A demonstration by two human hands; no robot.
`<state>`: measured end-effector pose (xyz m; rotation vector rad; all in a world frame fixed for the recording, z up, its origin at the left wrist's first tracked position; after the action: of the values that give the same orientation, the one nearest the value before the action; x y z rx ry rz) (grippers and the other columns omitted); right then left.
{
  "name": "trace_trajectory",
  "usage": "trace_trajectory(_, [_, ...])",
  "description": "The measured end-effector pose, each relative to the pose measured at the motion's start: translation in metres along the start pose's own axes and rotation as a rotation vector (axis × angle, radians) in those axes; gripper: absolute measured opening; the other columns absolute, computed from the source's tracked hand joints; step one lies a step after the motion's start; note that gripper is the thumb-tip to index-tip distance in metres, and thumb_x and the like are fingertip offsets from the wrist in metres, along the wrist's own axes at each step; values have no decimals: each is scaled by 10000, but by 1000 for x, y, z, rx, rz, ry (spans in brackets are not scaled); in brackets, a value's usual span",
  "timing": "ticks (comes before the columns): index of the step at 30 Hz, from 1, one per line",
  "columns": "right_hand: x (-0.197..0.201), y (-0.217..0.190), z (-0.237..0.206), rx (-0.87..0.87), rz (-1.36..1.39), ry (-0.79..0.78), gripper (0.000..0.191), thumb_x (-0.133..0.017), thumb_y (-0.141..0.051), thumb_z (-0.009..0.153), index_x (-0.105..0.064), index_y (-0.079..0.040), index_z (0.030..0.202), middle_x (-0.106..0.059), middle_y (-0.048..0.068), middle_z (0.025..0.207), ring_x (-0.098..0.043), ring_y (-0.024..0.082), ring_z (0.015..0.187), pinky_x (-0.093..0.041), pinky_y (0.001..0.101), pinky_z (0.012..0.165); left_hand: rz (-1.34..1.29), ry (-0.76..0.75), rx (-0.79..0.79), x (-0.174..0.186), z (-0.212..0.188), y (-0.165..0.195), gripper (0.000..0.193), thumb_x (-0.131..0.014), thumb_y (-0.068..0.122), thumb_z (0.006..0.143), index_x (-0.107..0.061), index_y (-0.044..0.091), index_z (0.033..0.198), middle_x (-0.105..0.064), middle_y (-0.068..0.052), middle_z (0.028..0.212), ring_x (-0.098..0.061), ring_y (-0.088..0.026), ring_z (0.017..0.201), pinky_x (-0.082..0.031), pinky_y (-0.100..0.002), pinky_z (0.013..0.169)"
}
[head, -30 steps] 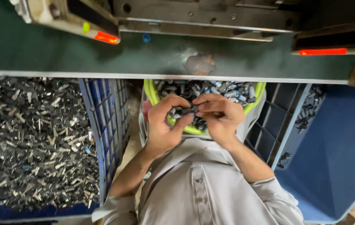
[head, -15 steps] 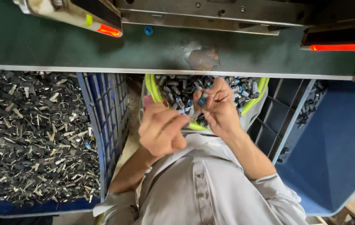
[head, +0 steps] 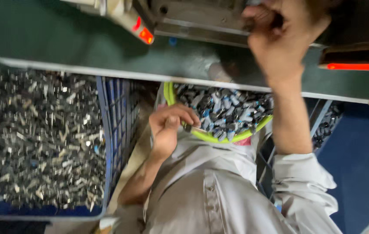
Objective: The person scoops small connector housings from a large blue bin into a round tray on their lap, inspects and orients each part by hand, and places it into a benchtop press machine, operating the press and moving finished parts into a nearby box.
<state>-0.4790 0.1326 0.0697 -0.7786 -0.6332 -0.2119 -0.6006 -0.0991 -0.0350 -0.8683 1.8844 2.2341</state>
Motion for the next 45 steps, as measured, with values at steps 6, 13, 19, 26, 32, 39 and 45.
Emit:
trace_trajectory(6, [29, -90, -16, 244, -216, -104, 145, -586, 68, 862, -679, -29, 917, -741, 119, 962, -687, 319, 888, -429, 521, 827, -55, 21, 77, 1, 6, -1, 530, -616, 404, 1078, -595, -45, 798, -610, -121, 746, -567, -171, 634, -443, -281, 597])
trace_trajectory(13, [-41, -32, -160, -595, 572, -254, 117, -726, -76, 1008, -730, 17, 1078, -734, 122, 974, -651, 153, 817, -508, 243, 701, 149, -72, 33, -24, 28, 22, 136, -670, 90, 942, -605, -28, 957, -639, -165, 994, -592, -151, 715, -488, -267, 629])
trace_trajectory(19, [-37, -7, -208, -765, 767, -91, 115, -725, -64, 981, -658, 10, 1038, -782, 162, 1071, -565, 92, 763, -436, 240, 657, 697, -30, -287, -31, 23, 37, 232, -701, -82, 844, -648, 20, 1046, -674, -94, 991, -692, -243, 813, -556, -323, 702])
trace_trajectory(26, [-81, 8, -220, -965, 1289, 15, 271, -759, 11, 952, -515, -21, 1063, -678, 146, 901, -692, 223, 855, -527, 304, 731, 1017, -180, -595, -38, 7, 59, 361, -691, -55, 764, -652, -10, 1120, -643, -143, 998, -647, -324, 787, -550, -415, 698])
trace_trajectory(32, [-69, 2, -202, -1149, 1594, -14, 289, -722, 24, 912, -504, -81, 1070, -671, 197, 944, -659, 284, 810, -560, 360, 684, -1084, -459, -562, 38, -13, 122, 418, -518, 374, 1041, -737, 33, 937, -719, -185, 866, -728, -280, 696, -611, -398, 682])
trace_trajectory(39, [11, 0, -42, -62, 236, 283, 248, -661, 52, 908, -425, -21, 886, -579, 96, 745, -584, 224, 663, -478, 395, 627, 40, -419, 340, 2, -4, 15, 304, -627, 237, 918, -677, -47, 1016, -723, -121, 1034, -719, -230, 938, -592, -366, 819])
trace_trajectory(45, [0, 35, -42, 93, -247, 202, 393, -697, 125, 835, -356, -45, 739, -424, 115, 654, -390, 315, 623, -296, 449, 676, 1105, -97, -148, -16, -4, -13, 114, -724, 100, 918, -681, 41, 1006, -666, -111, 950, -662, -325, 857, -541, -423, 742])
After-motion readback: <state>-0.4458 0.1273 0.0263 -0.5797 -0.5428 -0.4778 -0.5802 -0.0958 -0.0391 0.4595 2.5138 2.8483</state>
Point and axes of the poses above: each hand's wrist, its own z-axis towards the middle knuckle, its own x-axis out of the back of the hand, y = z × x, the point moved 8 cm from there along z, towards the middle knuckle
